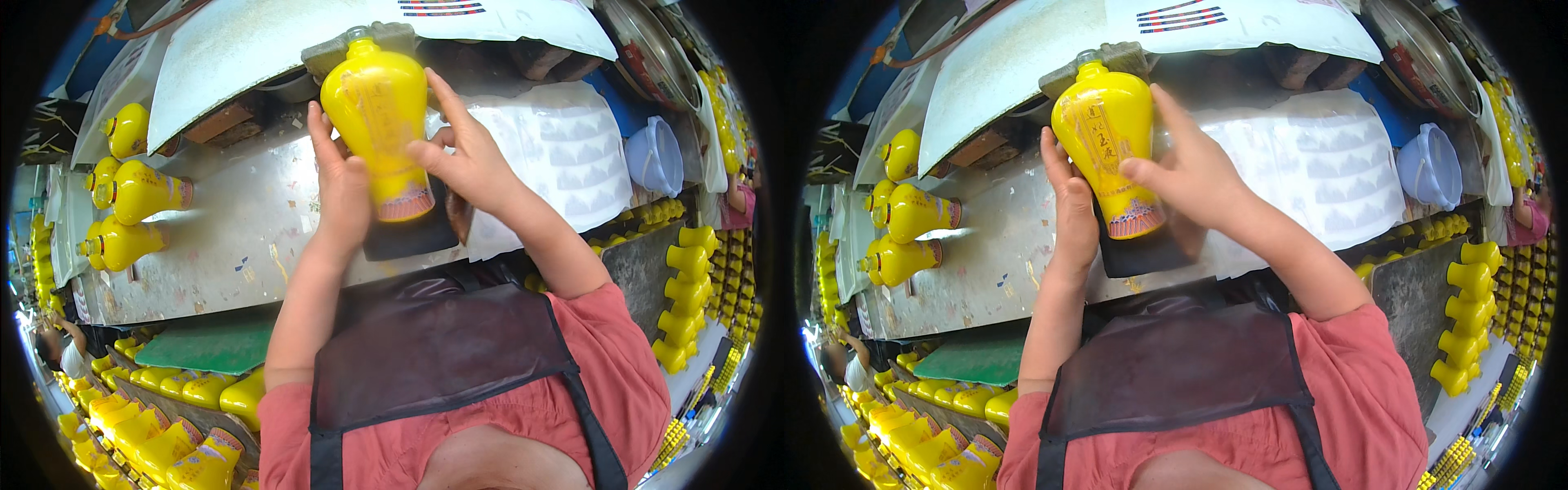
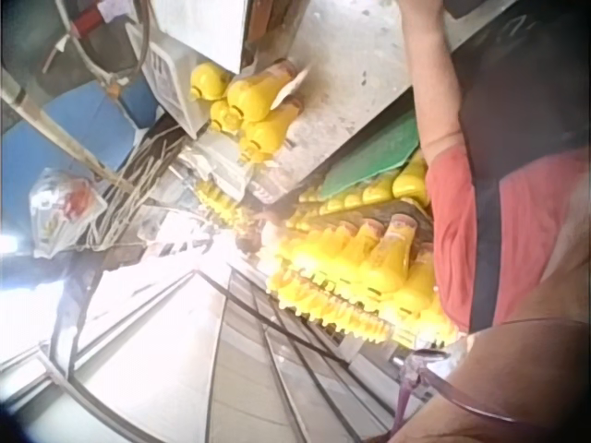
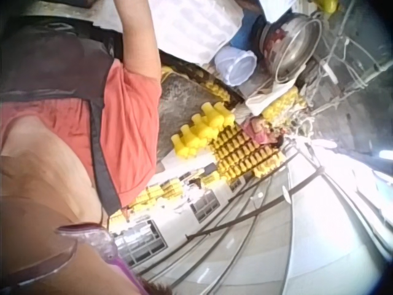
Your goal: The person applies printed labels to yellow plastic bottles by hand. They peel each label from a sheet, wrap it around the bottle body, smooth it down, and then place the labeled bottle aside. The process is repeated for multiple bottles in a continuous sequence.
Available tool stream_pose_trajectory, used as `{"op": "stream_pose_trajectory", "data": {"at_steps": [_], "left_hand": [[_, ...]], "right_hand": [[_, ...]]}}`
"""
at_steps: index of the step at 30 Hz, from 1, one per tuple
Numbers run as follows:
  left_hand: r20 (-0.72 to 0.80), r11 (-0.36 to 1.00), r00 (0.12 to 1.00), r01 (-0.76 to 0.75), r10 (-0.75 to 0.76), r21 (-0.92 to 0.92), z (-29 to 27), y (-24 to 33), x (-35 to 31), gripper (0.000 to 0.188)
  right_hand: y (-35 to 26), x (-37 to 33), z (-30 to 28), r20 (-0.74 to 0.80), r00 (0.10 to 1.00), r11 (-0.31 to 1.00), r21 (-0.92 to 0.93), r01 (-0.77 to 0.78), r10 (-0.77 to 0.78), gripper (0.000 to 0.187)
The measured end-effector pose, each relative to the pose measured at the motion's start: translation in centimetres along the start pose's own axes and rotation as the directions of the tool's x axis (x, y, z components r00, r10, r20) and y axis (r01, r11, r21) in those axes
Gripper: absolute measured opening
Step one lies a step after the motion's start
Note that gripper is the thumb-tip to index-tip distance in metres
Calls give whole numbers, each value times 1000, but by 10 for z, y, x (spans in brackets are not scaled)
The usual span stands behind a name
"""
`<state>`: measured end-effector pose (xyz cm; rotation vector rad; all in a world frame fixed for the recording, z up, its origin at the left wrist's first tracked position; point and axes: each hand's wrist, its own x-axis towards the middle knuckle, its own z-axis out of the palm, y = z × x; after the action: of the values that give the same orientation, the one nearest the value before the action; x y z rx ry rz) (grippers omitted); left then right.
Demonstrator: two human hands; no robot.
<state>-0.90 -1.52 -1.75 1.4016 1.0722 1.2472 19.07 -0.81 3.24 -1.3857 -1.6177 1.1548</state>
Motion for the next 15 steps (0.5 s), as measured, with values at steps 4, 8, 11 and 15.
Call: {"op": "stream_pose_trajectory", "data": {"at_steps": [4, 8, 11, 15], "left_hand": [[2, 980, 1000, -23, 23, 199, 0, 0, 2, 94], [89, 1000, 996, 3, -4, 11, -5, 6, -2, 94], [109, 998, 994, 29, -23, -50, -6, 11, -2, 93], [50, 998, 997, -68, 67, 13, -5, 12, 2, 88]], "right_hand": [[1, -2, 9, -3, 997, 983, -169, 71, -73, 108], [15, 4, 0, 131, 991, 997, 73, 24, -34, 105], [21, 5, -7, 150, 987, 978, 207, 22, -54, 98], [15, 2, -9, 206, 976, 974, 194, -114, 73, 88]]}}
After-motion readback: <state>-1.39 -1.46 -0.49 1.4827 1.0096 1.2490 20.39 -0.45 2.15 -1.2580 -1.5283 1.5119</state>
